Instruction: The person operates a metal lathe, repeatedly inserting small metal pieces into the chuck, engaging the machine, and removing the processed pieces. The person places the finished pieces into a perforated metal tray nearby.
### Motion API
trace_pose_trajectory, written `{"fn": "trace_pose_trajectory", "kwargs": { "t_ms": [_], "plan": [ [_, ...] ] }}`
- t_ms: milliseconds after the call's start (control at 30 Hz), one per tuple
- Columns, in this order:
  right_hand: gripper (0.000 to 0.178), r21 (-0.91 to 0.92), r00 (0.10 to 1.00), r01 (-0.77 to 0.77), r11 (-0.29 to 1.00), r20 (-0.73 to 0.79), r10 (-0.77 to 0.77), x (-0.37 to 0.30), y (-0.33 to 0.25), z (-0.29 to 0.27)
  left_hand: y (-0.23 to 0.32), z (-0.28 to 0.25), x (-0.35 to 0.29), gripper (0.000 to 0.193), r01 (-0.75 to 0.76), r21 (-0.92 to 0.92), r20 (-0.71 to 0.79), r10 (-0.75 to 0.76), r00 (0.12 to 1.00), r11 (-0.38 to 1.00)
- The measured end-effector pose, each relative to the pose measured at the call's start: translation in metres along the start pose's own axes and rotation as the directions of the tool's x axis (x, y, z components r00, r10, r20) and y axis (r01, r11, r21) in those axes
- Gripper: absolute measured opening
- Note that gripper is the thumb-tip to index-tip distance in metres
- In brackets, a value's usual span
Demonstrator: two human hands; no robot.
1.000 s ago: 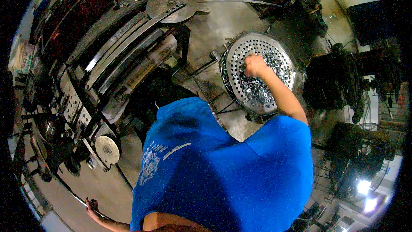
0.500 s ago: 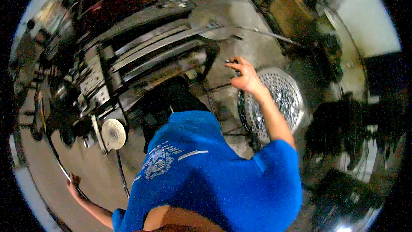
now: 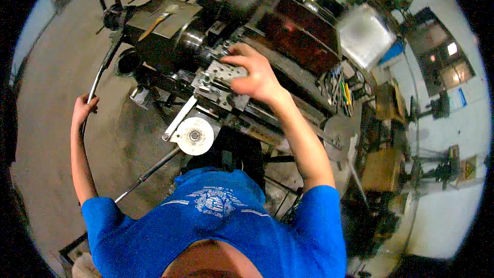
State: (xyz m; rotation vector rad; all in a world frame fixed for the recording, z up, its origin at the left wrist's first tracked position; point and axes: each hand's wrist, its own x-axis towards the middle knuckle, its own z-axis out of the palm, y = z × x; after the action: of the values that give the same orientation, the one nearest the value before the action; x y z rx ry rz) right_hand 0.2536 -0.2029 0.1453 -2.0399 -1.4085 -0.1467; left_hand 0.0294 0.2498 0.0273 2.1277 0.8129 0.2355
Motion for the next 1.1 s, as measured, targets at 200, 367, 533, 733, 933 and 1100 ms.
{"fn": "trace_pose_trajectory", "kwargs": {
  "t_ms": [200,367,533,733,933,1100],
  "plan": [
    [0.035,-0.385,0.961,-0.031,0.922,0.243,0.134,0.084,0.044,0.062,0.012,0.000,-0.008,0.027,-0.019,0.044,-0.052,0.022,0.998,0.999],
    [0.026,-0.501,0.935,-0.069,0.862,0.269,0.231,0.097,0.060,0.086,0.010,-0.001,-0.010,0.024,-0.050,0.100,-0.064,0.057,0.996,0.994],
    [0.025,-0.496,0.952,-0.079,0.865,0.220,0.213,0.099,0.061,0.093,0.005,-0.001,-0.007,0.030,-0.055,0.276,-0.117,0.091,0.989,0.960],
    [0.031,-0.373,0.887,-0.316,0.872,0.210,0.411,0.103,0.052,0.093,0.011,0.000,-0.012,0.031,-0.072,0.371,-0.167,0.142,0.976,0.926],
    [0.032,-0.276,0.834,-0.394,0.877,0.294,0.467,0.107,0.063,0.088,0.016,-0.002,-0.016,0.032,-0.040,0.425,-0.160,0.118,0.980,0.904],
    [0.030,-0.264,0.861,-0.337,0.904,0.301,0.409,0.105,0.060,0.086,0.010,0.001,-0.046,0.039,-0.064,0.608,-0.177,0.213,0.961,0.791]
  ]
}}
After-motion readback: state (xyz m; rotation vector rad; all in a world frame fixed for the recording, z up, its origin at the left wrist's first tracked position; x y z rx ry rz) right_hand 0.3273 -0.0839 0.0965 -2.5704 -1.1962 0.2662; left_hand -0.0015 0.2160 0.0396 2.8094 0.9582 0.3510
